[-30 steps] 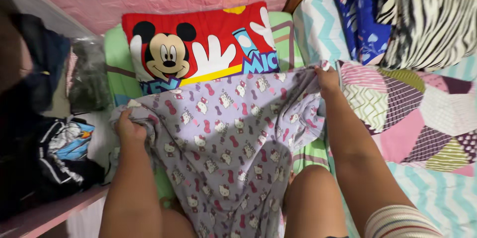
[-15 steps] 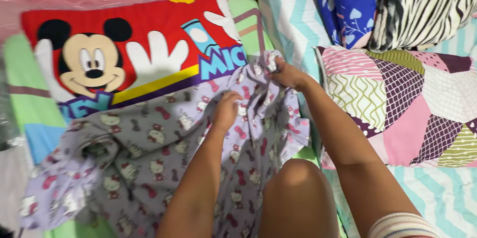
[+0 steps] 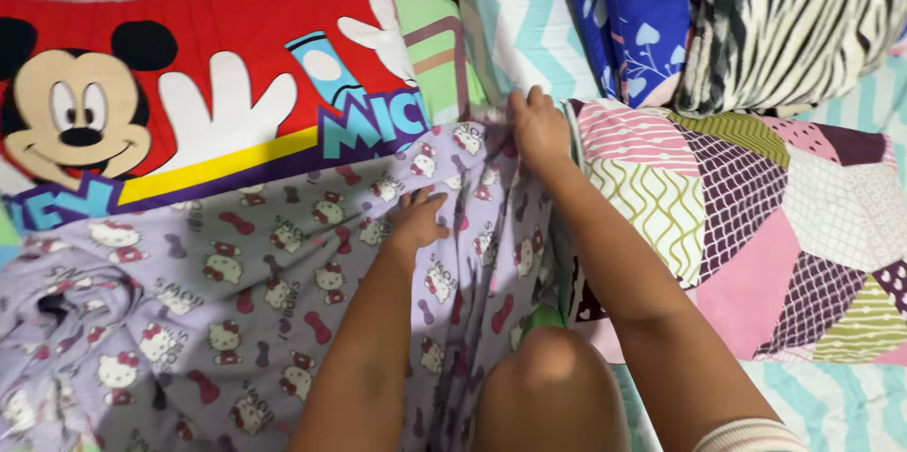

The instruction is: The person unfolds a purple patterned sheet and spreads it over a mattress. Then, the person unfolds a zebra-patterned sheet and spreads it over a second mattress. The person smooths both sheets by hand.

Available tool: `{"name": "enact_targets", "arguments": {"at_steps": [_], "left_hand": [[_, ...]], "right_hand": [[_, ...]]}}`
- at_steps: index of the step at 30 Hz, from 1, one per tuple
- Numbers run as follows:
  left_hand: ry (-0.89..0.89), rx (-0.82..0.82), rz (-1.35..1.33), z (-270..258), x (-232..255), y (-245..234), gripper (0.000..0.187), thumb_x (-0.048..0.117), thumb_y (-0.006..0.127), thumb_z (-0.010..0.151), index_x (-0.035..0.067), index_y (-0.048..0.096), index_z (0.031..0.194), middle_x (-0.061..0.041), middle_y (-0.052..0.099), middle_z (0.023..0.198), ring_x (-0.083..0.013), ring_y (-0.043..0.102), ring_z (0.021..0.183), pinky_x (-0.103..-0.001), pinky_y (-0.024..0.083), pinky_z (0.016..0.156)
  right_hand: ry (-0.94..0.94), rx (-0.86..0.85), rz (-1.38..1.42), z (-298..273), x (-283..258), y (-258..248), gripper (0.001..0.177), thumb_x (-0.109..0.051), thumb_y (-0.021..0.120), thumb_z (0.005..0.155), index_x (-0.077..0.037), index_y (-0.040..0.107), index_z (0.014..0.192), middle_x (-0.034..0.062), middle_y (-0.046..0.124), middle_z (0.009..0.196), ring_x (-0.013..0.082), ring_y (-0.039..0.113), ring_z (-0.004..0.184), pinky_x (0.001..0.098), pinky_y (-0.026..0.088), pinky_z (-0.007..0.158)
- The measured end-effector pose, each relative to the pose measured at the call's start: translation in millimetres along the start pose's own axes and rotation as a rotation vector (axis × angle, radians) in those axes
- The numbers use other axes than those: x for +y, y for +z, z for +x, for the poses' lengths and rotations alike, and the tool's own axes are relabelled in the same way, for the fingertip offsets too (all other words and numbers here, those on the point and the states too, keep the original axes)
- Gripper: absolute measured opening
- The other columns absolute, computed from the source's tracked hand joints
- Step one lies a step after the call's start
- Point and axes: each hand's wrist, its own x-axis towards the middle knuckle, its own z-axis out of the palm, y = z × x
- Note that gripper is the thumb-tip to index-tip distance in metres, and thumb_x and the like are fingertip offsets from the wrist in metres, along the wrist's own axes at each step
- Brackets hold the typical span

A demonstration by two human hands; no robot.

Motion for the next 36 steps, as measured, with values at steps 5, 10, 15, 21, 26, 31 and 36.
{"name": "enact_targets", "arguments": {"at_steps": [5,10,15,21,26,31,36], "left_hand": [[0.401,-0.057,-0.401,6,-91,-46,0.066,0.039,0.080,0.076,0.012,0.064,0.135,-0.014,0.071,0.128,-0.0328,0.070,0.113,-0.046,0.054,0.097],[-0.129,-0.102,-0.251,-115,-241,-166,0.046,0.039,0.073,0.080,0.018,0.076,0.121,-0.003,0.073,0.118,-0.0234,0.069,0.104,-0.049,0.059,0.075],[-0.417,-0.203,-0.340,-268,-362,-170,0.042,0.038,0.082,0.086,0.001,0.085,0.107,-0.033,0.075,0.109,-0.0329,0.066,0.076,-0.052,0.052,0.061],[-0.320,0.133,-0.105,-336,-451,-82,0.041,0.039,0.086,0.075,0.007,0.077,0.100,-0.017,0.073,0.097,-0.0358,0.072,0.093,-0.048,0.055,0.087],[0.042,1.149,-0.273,-326,-475,-51,0.065,0.025,0.093,0.059,-0.003,0.064,0.110,-0.025,0.066,0.101,-0.0449,0.064,0.098,-0.053,0.052,0.082],[-0.008,1.143,-1.016,-322,-530,-105,0.028,0.030,0.062,0.099,0.005,0.066,0.111,-0.004,0.072,0.098,-0.0214,0.066,0.089,-0.036,0.053,0.071],[-0.380,1.056,-1.454,-354,-610,-169,0.036,0.037,0.065,0.093,0.010,0.068,0.117,-0.004,0.065,0.085,-0.0186,0.059,0.068,-0.036,0.045,0.055]], "right_hand": [[-0.197,0.035,-0.089,11,-63,3,0.037,-0.029,0.076,0.077,-0.015,0.066,0.109,0.0117,0.063,0.106,0.0315,0.063,0.103,0.0470,0.052,0.080],[-0.501,-0.024,0.254,36,-206,-11,0.040,-0.029,0.076,0.081,-0.012,0.068,0.116,0.0126,0.067,0.112,0.0338,0.064,0.106,0.0482,0.052,0.084],[-0.495,-0.515,0.831,3,-393,1,0.029,-0.032,0.072,0.085,-0.013,0.073,0.107,0.0136,0.076,0.095,0.0333,0.074,0.089,0.0458,0.058,0.080],[-0.456,-0.536,0.877,-72,-559,26,0.045,-0.043,0.078,0.084,-0.002,0.069,0.102,0.0211,0.074,0.094,0.0385,0.072,0.089,0.0480,0.055,0.079],[-0.256,-0.556,0.813,-79,-656,4,0.037,-0.044,0.063,0.100,-0.009,0.075,0.104,0.0180,0.076,0.093,0.0367,0.073,0.092,0.0478,0.055,0.087],[-0.824,-0.216,1.289,-72,-722,-52,0.029,-0.026,0.071,0.099,-0.005,0.067,0.119,0.0178,0.069,0.115,0.0370,0.069,0.104,0.0461,0.055,0.092],[-0.231,-0.202,1.166,-67,-704,-60,0.055,-0.015,0.065,0.090,-0.009,0.053,0.143,0.0185,0.049,0.142,0.0360,0.069,0.099,0.0453,0.057,0.086]]}}
